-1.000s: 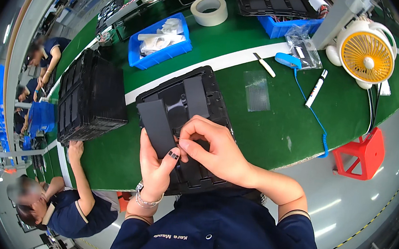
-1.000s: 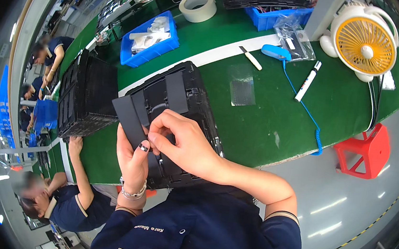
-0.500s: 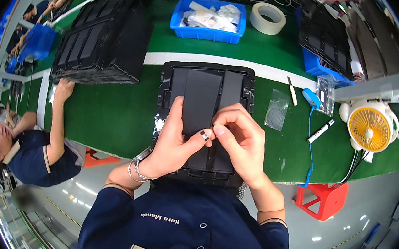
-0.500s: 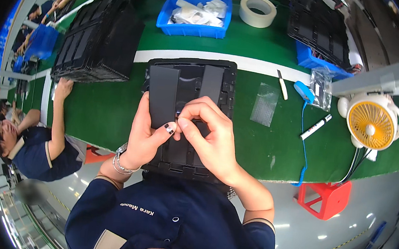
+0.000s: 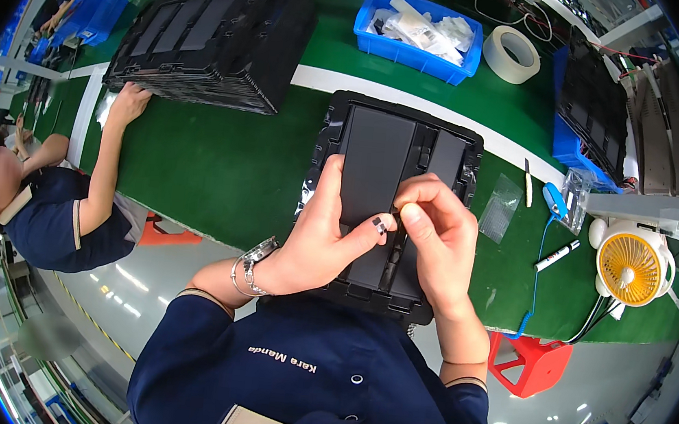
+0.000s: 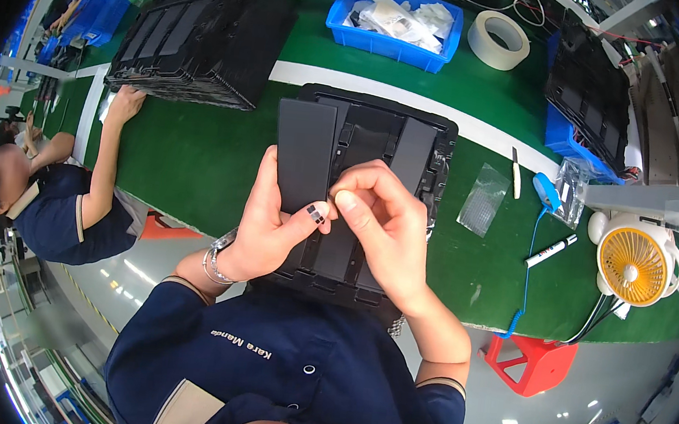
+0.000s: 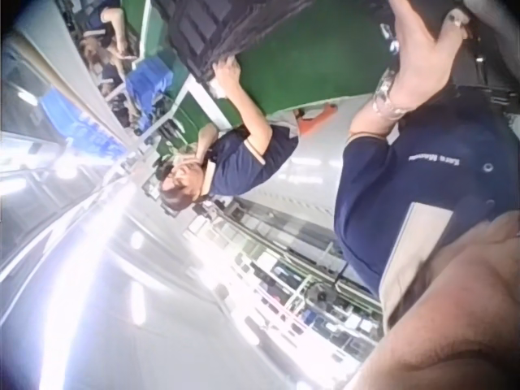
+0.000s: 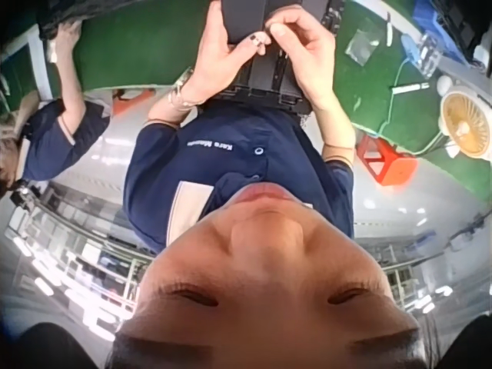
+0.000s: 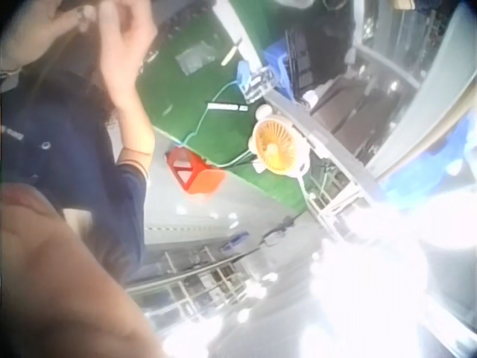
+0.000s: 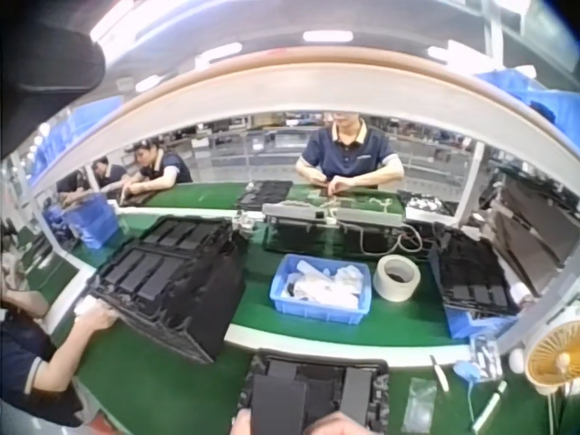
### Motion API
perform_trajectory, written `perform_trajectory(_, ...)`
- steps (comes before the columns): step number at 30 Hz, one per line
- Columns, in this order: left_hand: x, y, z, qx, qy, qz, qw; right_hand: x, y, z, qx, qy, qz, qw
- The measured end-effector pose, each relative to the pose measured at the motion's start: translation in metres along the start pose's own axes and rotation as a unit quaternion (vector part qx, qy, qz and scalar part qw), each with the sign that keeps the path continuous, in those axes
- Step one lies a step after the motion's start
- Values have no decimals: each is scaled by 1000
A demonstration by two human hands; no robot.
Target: Manually assemble black plastic electronic enclosures and internal mesh components at a factory workbench.
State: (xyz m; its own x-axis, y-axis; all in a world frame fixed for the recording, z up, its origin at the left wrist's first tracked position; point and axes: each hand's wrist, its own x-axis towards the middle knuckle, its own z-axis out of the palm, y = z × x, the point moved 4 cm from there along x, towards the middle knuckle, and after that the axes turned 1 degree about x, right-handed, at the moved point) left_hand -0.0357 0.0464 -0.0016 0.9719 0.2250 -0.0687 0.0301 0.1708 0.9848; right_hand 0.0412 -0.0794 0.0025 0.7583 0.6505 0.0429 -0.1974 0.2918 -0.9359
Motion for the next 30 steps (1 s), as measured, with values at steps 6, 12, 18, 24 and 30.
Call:
perform_trajectory(6,1,1,-6,-42,-7,-7,999,6,1,7,-8,-35,22,999)
perform_trajectory(12,0,-2,-9,-54,-3,-8,999,8,-1,12,-38,-34,11,999)
perform_trajectory(18,-1,-6,-10,-59,4,-6,998,9,2,15,-66,-18,5,998)
perform_trajectory(24,0,-1,-9,-169,-45,-57,983,18,3,6,-72,-9,-34,997)
perform_trajectory(30,-6,-10,5,-506,-262,-303,764,37,1,-11,-243,10,-122,962)
